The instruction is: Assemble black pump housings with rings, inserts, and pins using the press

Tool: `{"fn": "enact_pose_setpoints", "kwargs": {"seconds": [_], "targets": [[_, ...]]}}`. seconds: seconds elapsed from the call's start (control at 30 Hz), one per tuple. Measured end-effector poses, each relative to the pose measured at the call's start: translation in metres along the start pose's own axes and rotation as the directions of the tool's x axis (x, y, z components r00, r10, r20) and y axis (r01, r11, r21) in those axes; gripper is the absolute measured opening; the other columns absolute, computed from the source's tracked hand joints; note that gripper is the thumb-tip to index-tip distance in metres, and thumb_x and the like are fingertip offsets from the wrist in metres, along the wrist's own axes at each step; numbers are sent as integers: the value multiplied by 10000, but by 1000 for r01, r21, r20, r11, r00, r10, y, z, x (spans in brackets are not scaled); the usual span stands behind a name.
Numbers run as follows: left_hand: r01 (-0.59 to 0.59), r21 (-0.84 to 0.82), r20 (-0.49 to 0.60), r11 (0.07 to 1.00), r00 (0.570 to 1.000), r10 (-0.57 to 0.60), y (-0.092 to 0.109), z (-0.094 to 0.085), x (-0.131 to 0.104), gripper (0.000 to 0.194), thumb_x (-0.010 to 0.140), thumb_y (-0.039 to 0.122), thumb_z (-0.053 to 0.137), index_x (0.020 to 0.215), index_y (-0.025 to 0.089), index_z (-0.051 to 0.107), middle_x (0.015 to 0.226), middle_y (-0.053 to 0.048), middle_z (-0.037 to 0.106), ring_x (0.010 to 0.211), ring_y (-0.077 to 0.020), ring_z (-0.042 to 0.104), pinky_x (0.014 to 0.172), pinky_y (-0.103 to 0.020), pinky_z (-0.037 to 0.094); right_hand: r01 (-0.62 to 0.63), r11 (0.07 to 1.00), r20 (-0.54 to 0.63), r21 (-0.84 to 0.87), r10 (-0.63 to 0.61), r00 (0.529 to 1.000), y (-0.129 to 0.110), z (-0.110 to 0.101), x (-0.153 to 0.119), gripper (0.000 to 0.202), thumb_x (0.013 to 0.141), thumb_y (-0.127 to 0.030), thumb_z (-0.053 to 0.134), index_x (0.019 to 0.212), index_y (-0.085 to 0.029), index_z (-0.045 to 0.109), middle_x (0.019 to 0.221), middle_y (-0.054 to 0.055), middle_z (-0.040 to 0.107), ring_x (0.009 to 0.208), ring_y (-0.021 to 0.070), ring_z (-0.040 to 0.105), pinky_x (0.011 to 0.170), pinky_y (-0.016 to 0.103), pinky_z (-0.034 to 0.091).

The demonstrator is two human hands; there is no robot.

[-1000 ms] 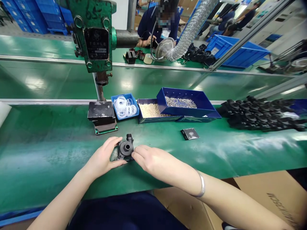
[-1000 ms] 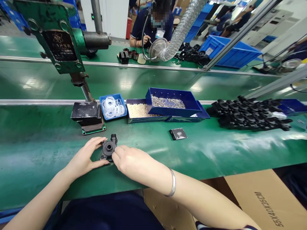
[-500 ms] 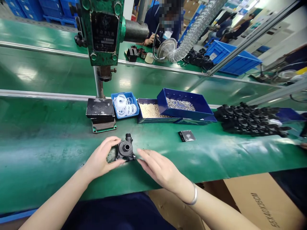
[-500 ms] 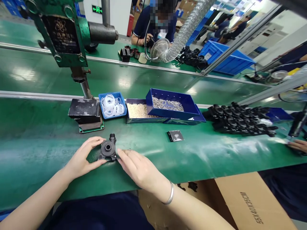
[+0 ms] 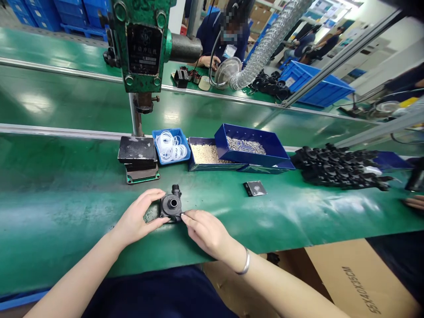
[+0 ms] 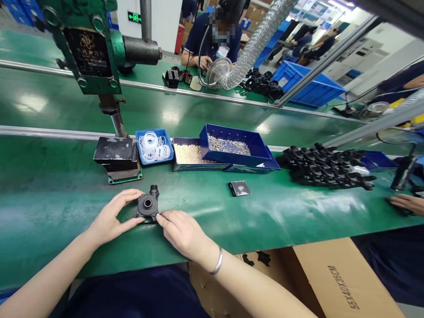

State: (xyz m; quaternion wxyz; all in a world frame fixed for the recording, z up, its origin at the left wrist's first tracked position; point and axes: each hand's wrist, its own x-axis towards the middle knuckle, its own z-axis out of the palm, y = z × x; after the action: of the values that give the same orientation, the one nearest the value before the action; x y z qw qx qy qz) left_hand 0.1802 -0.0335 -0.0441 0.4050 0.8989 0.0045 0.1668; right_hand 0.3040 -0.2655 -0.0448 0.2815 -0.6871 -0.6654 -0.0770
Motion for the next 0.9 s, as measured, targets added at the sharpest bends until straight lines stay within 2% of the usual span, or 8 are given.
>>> {"fn": "enact_pose_setpoints", "kwargs": {"seconds": [0.13,0.2,0.23,0.3,0.43,0.63,0.8,0.9], "targets": [[-6,-17,5,1000,1000,6,-4,1,0,538,894,319,691,1373,262,453,1374,-111,550,1310,-251,536,1084,-436,499,-140,987,-209,-79,121,970,37,-42,25,256,922,-111,573,1164,-192,603,956,70,734,852,195,687,800,333,571],[1,-15,12,1000,1000,-1,-7,2,0,540,902,313,679,1382,279,434,1382,-109,535,1318,-256,526,1090,-451,493,-378,913,-384,-151,298,874,79,-77,49,217,936,-159,551,1134,-188,634,1078,114,709,1022,234,666,914,378,536],[7,-12,17,1000,1000,-7,-8,3,-1,539,906,314,672,1385,286,428,1387,-109,526,1320,-259,521,1092,-461,490,-507,841,-379,-189,414,828,104,-94,62,217,942,-196,545,1127,-164,654,1149,146,683,1094,257,639,942,388,517],[25,-10,25,1000,999,-25,-12,4,-1,552,909,321,665,1398,296,411,1404,-114,501,1327,-271,513,1097,-482,486,-727,631,-167,-271,713,681,154,-121,85,258,939,-224,545,1119,-109,688,1210,189,660,1137,286,612,966,388,479],[46,4,34,999,998,-46,-19,5,-4,640,895,348,677,1449,307,359,1461,-125,449,1370,-303,471,1110,-510,476,-791,560,71,-247,824,562,221,-140,111,106,745,-214,763,720,-112,750,689,72,704,698,210,646,695,287,477],[43,30,30,999,999,-44,-24,4,-7,660,891,354,668,1465,283,350,1483,-151,449,1383,-339,461,1104,-534,475,-824,555,112,-112,831,544,241,-128,109,258,697,-277,769,524,-126,652,451,-19,537,497,100,475,549,243,357],[-8,7,-19,1000,1000,8,-22,-1,-4,598,918,372,603,1460,263,374,1452,-153,484,1356,-336,485,1078,-525,500,-828,550,-64,111,835,546,241,-138,107,258,759,-336,713,636,-116,659,535,6,583,547,107,486,575,248,383],[-36,51,-144,998,989,43,-11,-4,2,558,921,352,604,1434,258,406,1401,-146,521,1313,-322,516,1043,-513,523,-777,576,-170,254,817,551,214,-140,115,290,814,-402,661,797,-112,667,671,28,643,598,106,505,591,239,413]]}}
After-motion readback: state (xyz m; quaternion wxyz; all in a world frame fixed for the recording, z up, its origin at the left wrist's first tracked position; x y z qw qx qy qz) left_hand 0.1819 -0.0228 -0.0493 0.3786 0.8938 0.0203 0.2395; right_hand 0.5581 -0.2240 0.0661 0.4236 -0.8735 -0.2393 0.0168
